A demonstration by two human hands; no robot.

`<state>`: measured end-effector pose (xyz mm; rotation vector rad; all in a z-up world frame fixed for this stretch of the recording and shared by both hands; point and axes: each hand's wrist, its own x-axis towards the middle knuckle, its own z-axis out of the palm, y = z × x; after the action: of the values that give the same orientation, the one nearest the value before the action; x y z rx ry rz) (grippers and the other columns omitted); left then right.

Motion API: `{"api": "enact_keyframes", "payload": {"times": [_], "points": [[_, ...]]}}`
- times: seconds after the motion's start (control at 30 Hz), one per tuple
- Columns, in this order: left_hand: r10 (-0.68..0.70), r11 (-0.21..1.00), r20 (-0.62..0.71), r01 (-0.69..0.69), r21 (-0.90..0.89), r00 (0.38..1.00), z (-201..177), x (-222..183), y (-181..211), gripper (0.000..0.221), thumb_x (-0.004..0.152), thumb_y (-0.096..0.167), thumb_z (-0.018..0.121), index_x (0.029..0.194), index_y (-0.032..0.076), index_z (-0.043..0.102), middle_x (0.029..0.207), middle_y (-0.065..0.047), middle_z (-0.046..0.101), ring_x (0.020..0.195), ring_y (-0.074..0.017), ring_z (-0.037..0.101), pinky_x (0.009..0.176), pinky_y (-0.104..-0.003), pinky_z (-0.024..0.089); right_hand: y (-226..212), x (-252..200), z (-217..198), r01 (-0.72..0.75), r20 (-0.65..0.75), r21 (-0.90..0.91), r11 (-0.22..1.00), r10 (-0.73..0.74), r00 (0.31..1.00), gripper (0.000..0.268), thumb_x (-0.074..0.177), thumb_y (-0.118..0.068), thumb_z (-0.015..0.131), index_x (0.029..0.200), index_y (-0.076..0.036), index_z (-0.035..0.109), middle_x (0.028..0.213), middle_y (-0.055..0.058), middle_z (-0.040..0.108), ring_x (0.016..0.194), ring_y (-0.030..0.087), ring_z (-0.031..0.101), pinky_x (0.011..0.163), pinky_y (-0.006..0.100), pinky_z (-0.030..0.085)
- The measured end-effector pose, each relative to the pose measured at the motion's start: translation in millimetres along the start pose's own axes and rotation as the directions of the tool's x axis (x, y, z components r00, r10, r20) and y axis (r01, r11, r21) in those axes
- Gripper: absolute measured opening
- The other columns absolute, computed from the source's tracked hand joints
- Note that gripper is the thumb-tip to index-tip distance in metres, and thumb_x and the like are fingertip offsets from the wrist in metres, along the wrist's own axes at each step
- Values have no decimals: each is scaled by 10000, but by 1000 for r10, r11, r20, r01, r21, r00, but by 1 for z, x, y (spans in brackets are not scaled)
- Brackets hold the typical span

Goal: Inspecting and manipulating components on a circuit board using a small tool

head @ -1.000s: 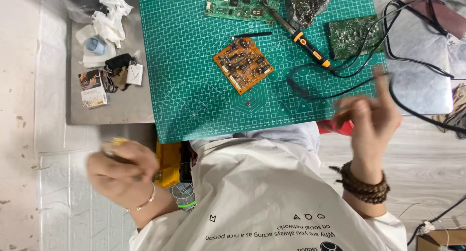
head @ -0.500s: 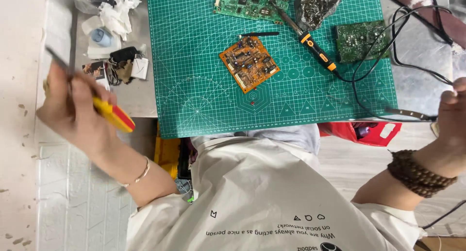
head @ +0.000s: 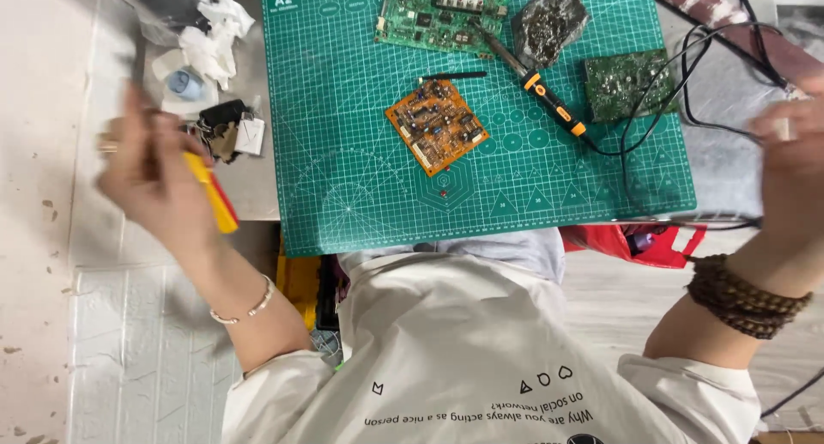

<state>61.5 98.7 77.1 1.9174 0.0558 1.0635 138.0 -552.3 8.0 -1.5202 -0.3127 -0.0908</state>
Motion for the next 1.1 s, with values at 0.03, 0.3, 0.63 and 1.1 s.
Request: {"api": "enact_keyframes", "payload": {"times": [0.03, 0.3, 0.63, 1.1], "points": [[-47, 997, 46, 50, -56, 998, 10, -2, 8, 297, 1099, -71, 570, 1390, -17, 581, 842, -142, 554, 581, -206, 544, 529, -306, 498, -21, -3, 55, 10, 23, 1, 1000, -10, 1000, 489, 1119, -569, 421, 1366, -161, 530, 1296, 68, 572, 1355, 173, 571, 1202, 371, 538], [25, 917, 311, 102, -385, 950, 61, -30, 48, 319, 1035, -66, 564, 1303, 99, 612, 1024, -74, 640, 677, -84, 587, 574, -147, 530, -71, 26, 180, 297, -46, -22, 954, -298, 953, 754, 1026, -383, 417, 1660, -91, 134, 1247, 373, 566, 1025, 401, 626, 1002, 500, 563], [77, 876, 449, 155, -457, 890, 118, -46, 94, 283, 945, -44, 569, 1211, -10, 659, 871, -172, 669, 572, -133, 590, 513, -261, 537, -77, 55, 297, 422, 265, -38, 906, -398, 878, 331, 926, 17, 552, 1245, 86, 606, 1129, 232, 689, 1121, 378, 651, 1008, 489, 509], [153, 908, 526, 92, -409, 837, 121, -59, 100, 257, 947, -9, 624, 1169, 83, 714, 913, -93, 719, 605, -139, 682, 425, -212, 477, -51, 38, 301, -9, 160, 222, 975, -28, 987, 160, 839, 180, 679, 983, 111, 664, 702, 88, 535, 390, 62, 486, 360, 197, 406]]}}
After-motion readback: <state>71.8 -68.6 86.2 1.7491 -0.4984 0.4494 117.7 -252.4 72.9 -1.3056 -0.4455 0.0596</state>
